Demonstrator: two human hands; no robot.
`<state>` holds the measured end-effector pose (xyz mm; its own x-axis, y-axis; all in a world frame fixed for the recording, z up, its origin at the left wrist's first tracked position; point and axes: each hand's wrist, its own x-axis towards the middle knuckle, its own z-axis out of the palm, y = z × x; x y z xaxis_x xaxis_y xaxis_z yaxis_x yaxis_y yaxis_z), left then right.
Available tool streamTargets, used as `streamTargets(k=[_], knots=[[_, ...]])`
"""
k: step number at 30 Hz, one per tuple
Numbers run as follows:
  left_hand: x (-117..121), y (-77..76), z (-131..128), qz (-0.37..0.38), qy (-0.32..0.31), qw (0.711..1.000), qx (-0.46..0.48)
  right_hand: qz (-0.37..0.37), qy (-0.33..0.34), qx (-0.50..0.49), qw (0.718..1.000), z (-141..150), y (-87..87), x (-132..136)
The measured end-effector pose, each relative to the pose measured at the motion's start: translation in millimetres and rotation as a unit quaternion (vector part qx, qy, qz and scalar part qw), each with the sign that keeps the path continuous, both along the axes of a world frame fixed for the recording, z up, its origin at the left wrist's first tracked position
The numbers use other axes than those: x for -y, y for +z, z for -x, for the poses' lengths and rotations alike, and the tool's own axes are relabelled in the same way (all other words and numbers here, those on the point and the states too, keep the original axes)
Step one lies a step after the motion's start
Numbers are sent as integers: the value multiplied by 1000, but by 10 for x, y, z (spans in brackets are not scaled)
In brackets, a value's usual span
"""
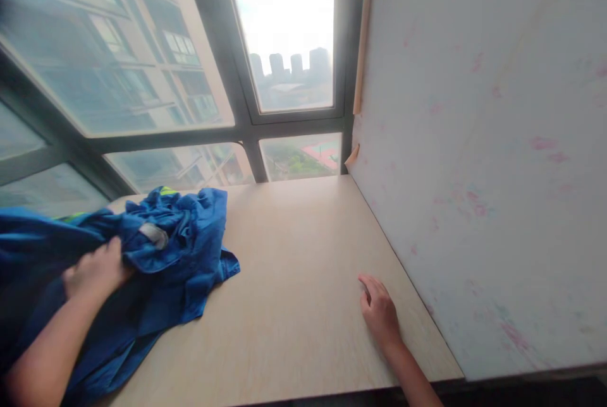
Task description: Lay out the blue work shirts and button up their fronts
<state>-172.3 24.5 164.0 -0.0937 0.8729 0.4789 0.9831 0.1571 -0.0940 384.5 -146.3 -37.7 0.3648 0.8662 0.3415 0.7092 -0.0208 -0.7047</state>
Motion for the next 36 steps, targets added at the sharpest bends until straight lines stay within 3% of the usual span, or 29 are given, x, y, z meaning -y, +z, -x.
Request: streamTargets(k=[4,6,9,12,14,17,20,23,28,36], knots=[[-144,-498,-6,58,30,995,-73,-4,10,-1,1000,12,9,6],[-175,-578,-96,48,49,994,-85,-8,17,4,1000,12,6,10],[-80,-538,-294,15,41,996,-78,-8,19,18,1000,0,-7,12],[175,-537,-626,-41,-40,997,-58,2,18,48,999,-1,-17,-10],[357,-625,-928,-44,-128,990,-34,17,17,74,997,41,-6,-51],[508,-849,-1384,30,-252,967,-17,51,35,114,992,208,53,-162],[451,-1058,-1614,98,-286,953,-20,86,96,156,979,467,143,-304],[269,-1146,-1501,116,-233,966,-9,107,144,195,964,689,219,-426],[75,-1063,-1117,84,-106,988,71,114,150,205,960,770,255,-498],[98,-910,-1127,65,-102,989,90,93,152,183,967,719,224,-512]])
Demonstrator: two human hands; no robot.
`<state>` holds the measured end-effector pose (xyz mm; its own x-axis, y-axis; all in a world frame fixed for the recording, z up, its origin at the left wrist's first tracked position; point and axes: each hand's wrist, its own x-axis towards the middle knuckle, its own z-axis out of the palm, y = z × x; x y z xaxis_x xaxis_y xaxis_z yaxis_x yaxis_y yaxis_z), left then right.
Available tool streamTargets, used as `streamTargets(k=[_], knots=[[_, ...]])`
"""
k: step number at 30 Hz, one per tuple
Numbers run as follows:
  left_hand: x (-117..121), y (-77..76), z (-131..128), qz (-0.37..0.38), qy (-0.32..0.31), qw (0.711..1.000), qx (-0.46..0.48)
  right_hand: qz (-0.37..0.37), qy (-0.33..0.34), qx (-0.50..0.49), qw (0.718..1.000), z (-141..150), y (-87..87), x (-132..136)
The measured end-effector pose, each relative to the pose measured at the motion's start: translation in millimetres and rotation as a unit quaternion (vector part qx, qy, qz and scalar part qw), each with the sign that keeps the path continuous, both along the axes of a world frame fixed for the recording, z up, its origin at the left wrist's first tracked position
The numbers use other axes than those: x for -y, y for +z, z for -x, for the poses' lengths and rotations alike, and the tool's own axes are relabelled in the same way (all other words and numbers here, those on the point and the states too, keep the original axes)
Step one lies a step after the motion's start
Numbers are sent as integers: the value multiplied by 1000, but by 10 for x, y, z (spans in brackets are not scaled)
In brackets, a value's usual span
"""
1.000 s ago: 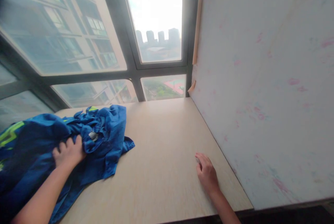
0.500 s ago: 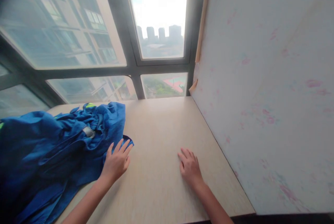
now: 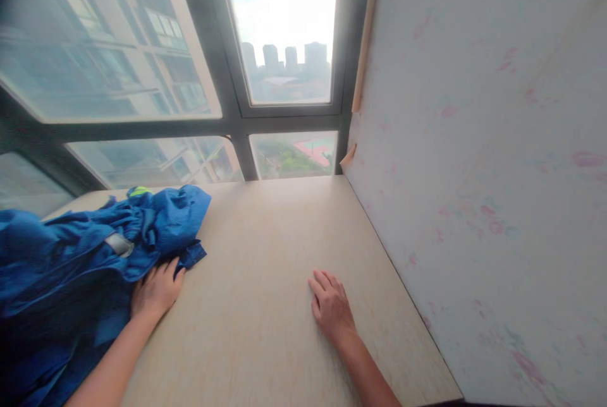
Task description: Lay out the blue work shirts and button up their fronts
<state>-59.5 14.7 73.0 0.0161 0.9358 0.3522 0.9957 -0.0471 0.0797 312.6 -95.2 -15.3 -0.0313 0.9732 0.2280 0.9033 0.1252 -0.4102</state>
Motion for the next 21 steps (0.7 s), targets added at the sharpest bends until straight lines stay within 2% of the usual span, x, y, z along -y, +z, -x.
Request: streamTargets(k=[3,5,9,12,15,18,21], knots=[[68,-125,-112,6,-22,1000,-9,-8,-4,-4,1000,7,-9,-23],[216,-321,-292,23,-55,998,-16,-10,-6,0,1000,14,-19,-24],[680,-752,-839,79,-164,983,-9,-10,-5,12,1000,23,-55,-2],[824,-842,-1155,123,-178,976,9,-10,2,24,1000,-7,-76,-49],[615,-754,-1233,162,-173,971,19,7,-16,43,999,-82,-64,-241],[214,-667,-1184,167,-133,977,10,37,-66,67,995,-187,-31,-556],[-147,-647,-1143,165,-94,982,-3,78,-100,67,990,-297,-14,-868]])
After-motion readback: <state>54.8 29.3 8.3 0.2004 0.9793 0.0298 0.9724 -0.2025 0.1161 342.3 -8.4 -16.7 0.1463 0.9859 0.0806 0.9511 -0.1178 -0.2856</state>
